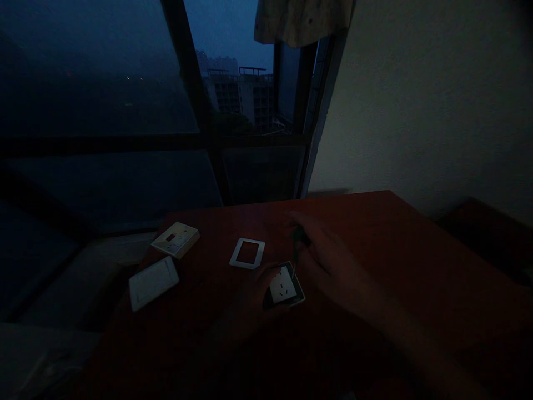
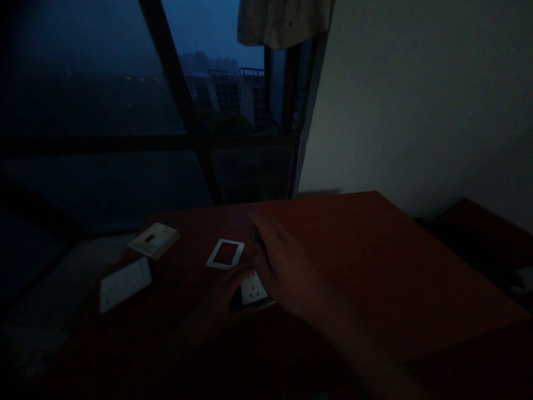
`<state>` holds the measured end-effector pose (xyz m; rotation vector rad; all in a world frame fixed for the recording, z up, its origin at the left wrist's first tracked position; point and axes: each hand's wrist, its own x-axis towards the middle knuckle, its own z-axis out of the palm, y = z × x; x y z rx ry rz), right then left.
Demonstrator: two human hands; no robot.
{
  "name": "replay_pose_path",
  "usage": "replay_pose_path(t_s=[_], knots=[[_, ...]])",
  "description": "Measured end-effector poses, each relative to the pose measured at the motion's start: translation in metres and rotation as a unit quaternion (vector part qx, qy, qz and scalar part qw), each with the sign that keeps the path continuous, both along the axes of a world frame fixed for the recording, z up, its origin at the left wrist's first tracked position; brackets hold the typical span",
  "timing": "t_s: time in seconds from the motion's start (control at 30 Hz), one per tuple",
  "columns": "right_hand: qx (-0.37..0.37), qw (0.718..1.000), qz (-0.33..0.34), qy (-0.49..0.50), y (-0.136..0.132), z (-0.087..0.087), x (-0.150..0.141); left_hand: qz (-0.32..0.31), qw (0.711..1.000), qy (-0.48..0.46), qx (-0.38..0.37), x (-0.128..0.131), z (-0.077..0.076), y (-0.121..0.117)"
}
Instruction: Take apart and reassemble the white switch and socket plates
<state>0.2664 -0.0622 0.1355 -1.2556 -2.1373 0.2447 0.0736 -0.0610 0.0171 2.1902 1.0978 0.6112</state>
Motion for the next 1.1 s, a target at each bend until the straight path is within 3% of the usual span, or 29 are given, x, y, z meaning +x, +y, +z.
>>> replay_pose_path(t_s=[0.17,0.23,0.37,0.43,0.57,0.63,0.83,0.9,1.03,1.1], knots=[[0.013,0.982,-0.151,-0.110,0.004,-0.006,0.000,-0.003,1.000,-0.006,0.002,0.000,-0.004,0.000],[0.020,0.989,-0.118,-0.086,0.003,-0.006,0.001,-0.003,1.000,-0.007,-0.005,0.000,-0.003,0.000],[0.010,0.999,0.039,0.013,-0.001,-0.003,0.006,0.002,1.000,-0.008,-0.006,0.001,0.001,-0.001],[0.003,1.000,0.031,0.002,-0.001,-0.002,0.006,0.005,1.000,-0.008,-0.007,0.001,0.001,-0.001],[0.024,0.989,-0.106,-0.104,0.001,-0.002,0.001,0.005,1.000,-0.002,-0.001,0.001,-0.001,-0.001],[0.026,0.984,-0.131,-0.120,0.000,0.000,0.000,0.007,1.000,-0.001,0.004,0.000,-0.002,0.000],[-0.010,1.000,0.021,-0.009,-0.009,0.008,0.004,-0.005,1.000,0.006,-0.006,0.001,0.002,0.000],[-0.008,0.999,-0.013,-0.034,-0.008,0.007,0.003,-0.001,1.000,0.008,-0.007,0.001,0.002,0.000],[0.010,0.979,-0.151,-0.139,-0.003,0.003,-0.001,0.003,1.000,0.001,-0.003,0.001,0.001,-0.001],[0.012,0.975,-0.162,-0.150,-0.003,0.004,-0.001,0.001,1.000,-0.004,-0.001,0.001,-0.001,0.000]])
